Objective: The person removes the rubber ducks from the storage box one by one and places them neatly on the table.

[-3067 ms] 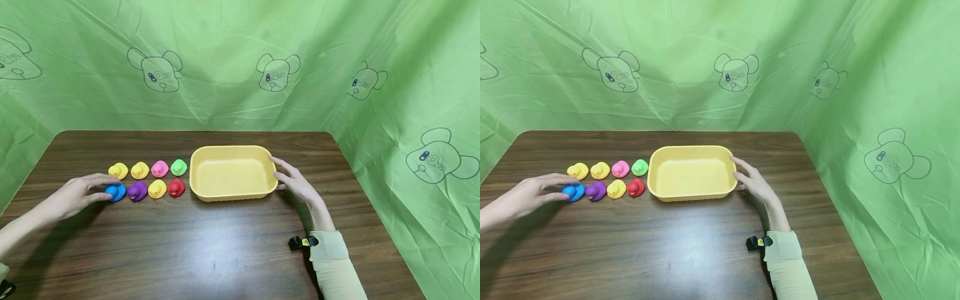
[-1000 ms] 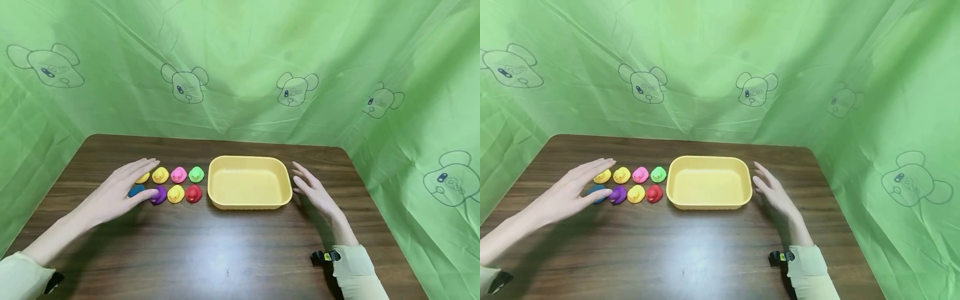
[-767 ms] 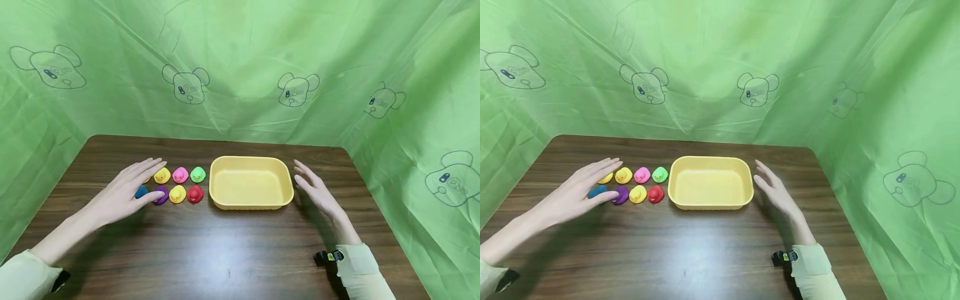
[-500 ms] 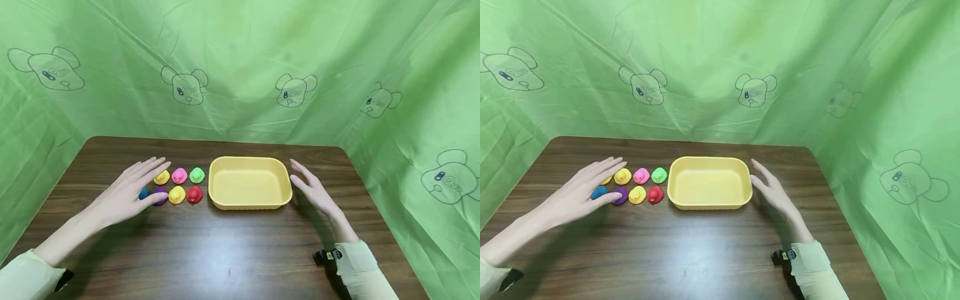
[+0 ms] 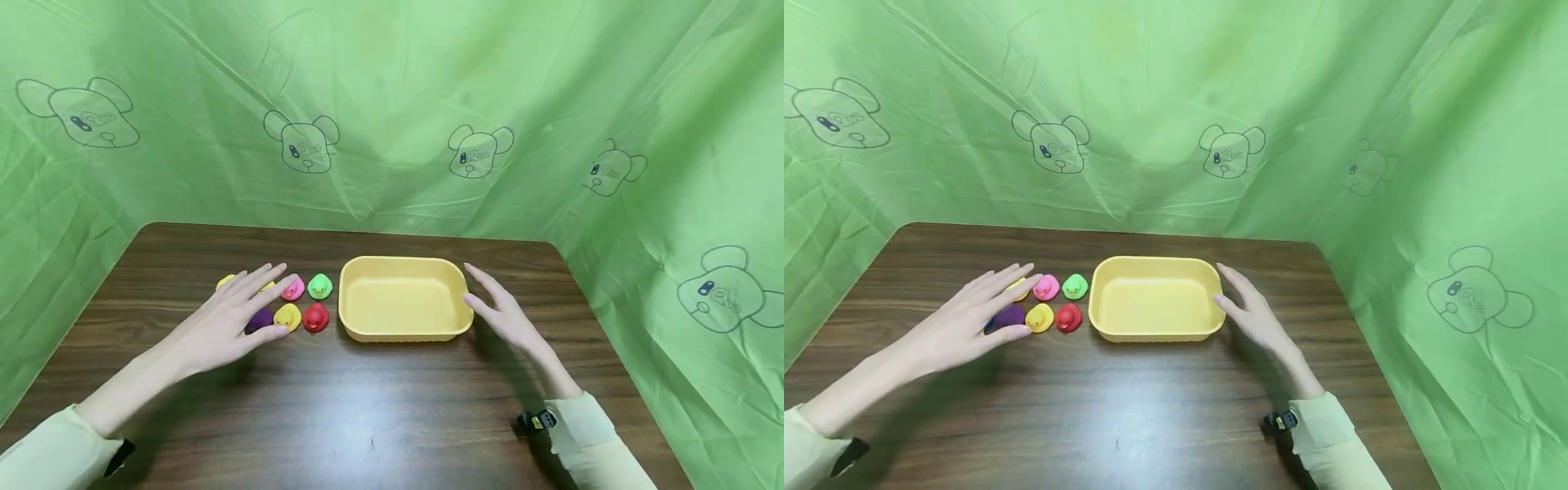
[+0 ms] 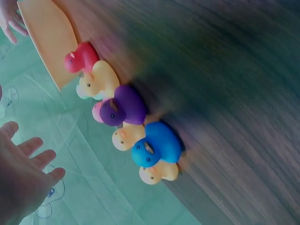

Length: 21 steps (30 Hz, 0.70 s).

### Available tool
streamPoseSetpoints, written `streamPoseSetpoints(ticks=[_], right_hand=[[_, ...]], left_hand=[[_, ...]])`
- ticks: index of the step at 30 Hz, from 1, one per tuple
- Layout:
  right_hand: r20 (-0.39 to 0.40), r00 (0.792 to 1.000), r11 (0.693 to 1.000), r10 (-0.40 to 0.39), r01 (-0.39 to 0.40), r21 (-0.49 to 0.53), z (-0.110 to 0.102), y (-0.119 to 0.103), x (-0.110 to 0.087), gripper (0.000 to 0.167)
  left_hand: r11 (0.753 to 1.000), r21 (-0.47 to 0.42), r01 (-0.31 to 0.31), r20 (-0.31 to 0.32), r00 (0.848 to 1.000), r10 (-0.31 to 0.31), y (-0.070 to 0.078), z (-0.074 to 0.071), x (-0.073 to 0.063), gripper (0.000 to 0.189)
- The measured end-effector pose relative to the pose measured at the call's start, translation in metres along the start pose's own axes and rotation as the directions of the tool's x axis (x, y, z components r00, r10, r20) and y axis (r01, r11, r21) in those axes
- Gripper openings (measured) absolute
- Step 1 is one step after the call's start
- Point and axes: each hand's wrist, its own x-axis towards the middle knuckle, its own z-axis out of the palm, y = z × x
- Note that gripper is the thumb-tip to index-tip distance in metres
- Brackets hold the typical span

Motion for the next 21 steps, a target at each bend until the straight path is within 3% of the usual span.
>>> streamPoseSetpoints(ticks=[11,21], right_hand=[[0.020,0.998,0.985,-0.065,0.067,-0.159,0.009,-0.012,-0.002,0.068],[0.062,0.986,0.935,-0.156,0.168,-0.312,0.012,-0.025,-0.004,0.071]], left_hand=[[0.999,0.024,-0.036,-0.008,0.999,0.037,0.009,0.009,0.003,0.080],[0.997,0.048,-0.056,0.039,0.998,0.054,0.025,0.014,0.010,0.083]])
